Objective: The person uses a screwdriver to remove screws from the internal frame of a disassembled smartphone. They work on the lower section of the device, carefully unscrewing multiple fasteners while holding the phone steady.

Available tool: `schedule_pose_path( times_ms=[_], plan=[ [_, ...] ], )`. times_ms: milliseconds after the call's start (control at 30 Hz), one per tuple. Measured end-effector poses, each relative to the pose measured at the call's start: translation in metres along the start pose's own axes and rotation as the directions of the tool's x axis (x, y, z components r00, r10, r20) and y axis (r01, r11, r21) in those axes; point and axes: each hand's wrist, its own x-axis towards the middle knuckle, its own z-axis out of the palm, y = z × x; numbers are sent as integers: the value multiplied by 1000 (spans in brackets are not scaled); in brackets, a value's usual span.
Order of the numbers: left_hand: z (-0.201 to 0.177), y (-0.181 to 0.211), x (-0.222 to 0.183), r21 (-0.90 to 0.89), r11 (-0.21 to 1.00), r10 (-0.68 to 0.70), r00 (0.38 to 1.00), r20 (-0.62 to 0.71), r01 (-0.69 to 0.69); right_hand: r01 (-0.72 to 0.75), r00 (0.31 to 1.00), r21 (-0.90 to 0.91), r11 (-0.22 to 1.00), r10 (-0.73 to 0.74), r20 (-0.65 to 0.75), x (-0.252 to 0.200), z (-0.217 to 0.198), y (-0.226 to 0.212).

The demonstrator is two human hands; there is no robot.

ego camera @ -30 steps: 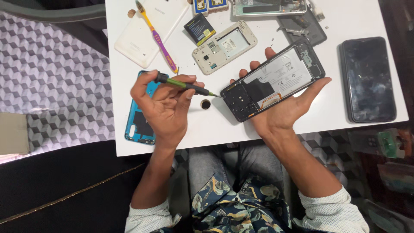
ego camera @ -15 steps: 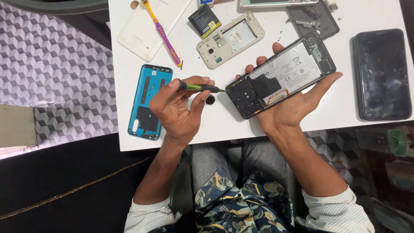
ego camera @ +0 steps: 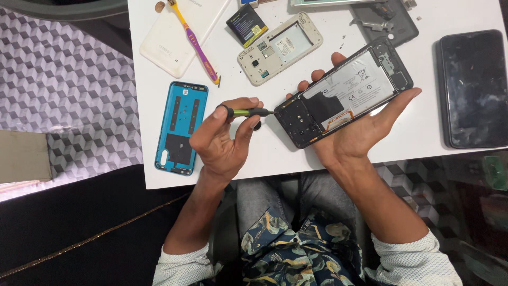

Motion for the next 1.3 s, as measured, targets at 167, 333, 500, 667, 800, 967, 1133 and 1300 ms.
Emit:
schedule_pose_path(
  times_ms=[167, 333, 500, 667, 800, 967, 1133, 1300],
  plan=[
    [0, 8, 10, 113, 993, 34, 999, 33, -38, 4, 1000, -6, 1000, -4, 0, 1, 2, 0],
    [-5, 22, 20, 184, 978, 64, 981, 184, -98, 3, 1000, 16, 1000, -3, -23, 1, 3, 1],
    [-6, 25, 24, 74, 997, 6, 972, 236, -24, 9, 1000, -11, 1000, -10, -4, 1, 2, 1],
    [1, 16, 26, 169, 982, 60, 990, 127, -81, 25, 1000, -23, 999, -25, -15, 2, 2, 1],
    [-1, 21, 24, 239, 970, 13, 989, 149, -49, 28, 1000, -15, 999, -28, -9, 2, 2, 1],
    [1, 28, 24, 190, 981, 7, 984, 180, -41, 25, 1000, -28, 999, -25, -8, 2, 2, 0],
    [5, 27, 27, 300, 954, 5, 1000, 26, -13, 24, 1000, -16, 1000, -24, -9, 1, 1, 1],
    [5, 28, 21, 151, 989, -17, 992, 126, -2, 48, 999, -23, 999, -48, -19, 3, -2, 1]
  ],
)
